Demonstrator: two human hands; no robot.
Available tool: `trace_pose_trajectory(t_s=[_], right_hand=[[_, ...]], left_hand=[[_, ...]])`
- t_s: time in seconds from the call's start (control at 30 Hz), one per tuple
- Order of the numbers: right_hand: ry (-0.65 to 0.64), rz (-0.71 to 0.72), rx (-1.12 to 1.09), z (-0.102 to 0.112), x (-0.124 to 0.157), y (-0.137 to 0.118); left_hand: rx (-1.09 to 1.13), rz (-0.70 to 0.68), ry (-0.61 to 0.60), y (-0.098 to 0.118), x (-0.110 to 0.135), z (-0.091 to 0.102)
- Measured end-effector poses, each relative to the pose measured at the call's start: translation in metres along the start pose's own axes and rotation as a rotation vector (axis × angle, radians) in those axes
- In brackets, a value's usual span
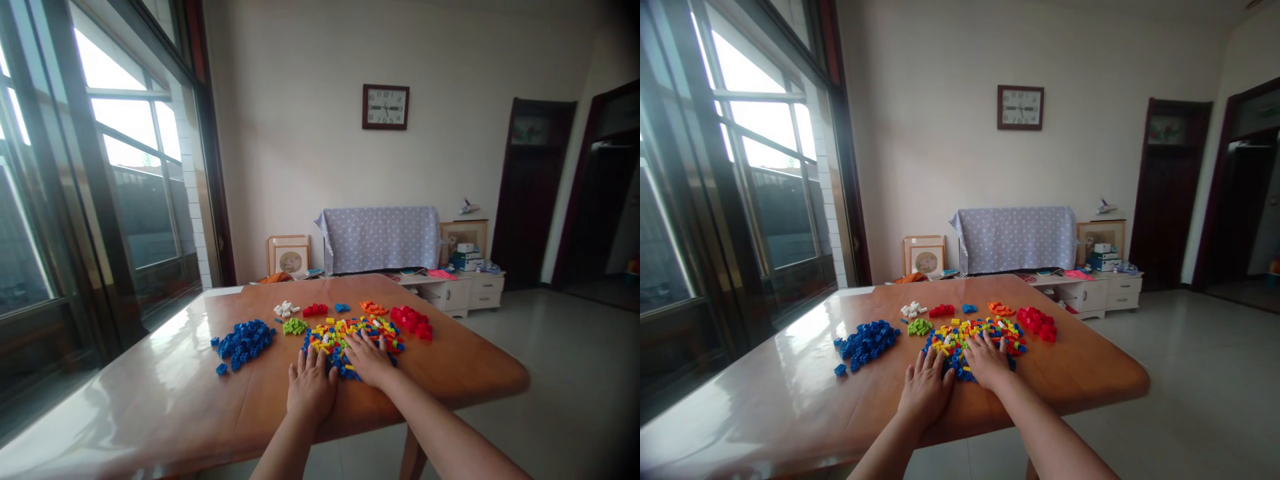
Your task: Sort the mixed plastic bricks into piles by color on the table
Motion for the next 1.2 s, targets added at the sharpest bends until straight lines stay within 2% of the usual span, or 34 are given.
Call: trace_pose_trajectory(t_s=[0.17,0.27,0.37,0.47,0.7,0.93,1.1,1.2], right_hand=[[0.097,-0.106,0.003,-0.010,-0.008,0.032],[0.215,-0.155,-0.036,-0.021,-0.014,0.052],[0.336,-0.173,-0.107,-0.028,-0.019,0.069],[0.383,-0.169,-0.142,-0.030,-0.026,0.079],[0.472,-0.171,-0.257,-0.031,-0.038,0.082],[0.510,-0.118,-0.283,-0.019,-0.027,0.078],[0.529,0.038,-0.136,-0.013,-0.015,0.067],[0.471,0.044,-0.030,-0.017,-0.011,0.062]], left_hand=[[-0.003,0.002,0.003,0.000,0.001,0.000],[-0.012,-0.005,0.009,0.000,0.001,-0.002],[-0.020,-0.009,0.015,0.000,0.001,-0.003],[-0.024,-0.010,0.018,0.000,0.001,-0.003],[0.003,-0.023,0.035,0.000,0.003,0.000],[0.031,-0.030,0.036,0.000,0.003,-0.001],[0.040,-0.027,0.036,0.001,0.004,0.000],[0.040,-0.023,0.035,0.002,0.004,0.000]])
Point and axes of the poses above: each hand's wrist, its own x-axis away from the middle knuckle, its own z-axis out of the back of the hand, y = z × x, the point moved 1 cm from there along -x, towards the middle knuckle, and after that the axes turned 11 degrees about x, right-handed, at the moved point
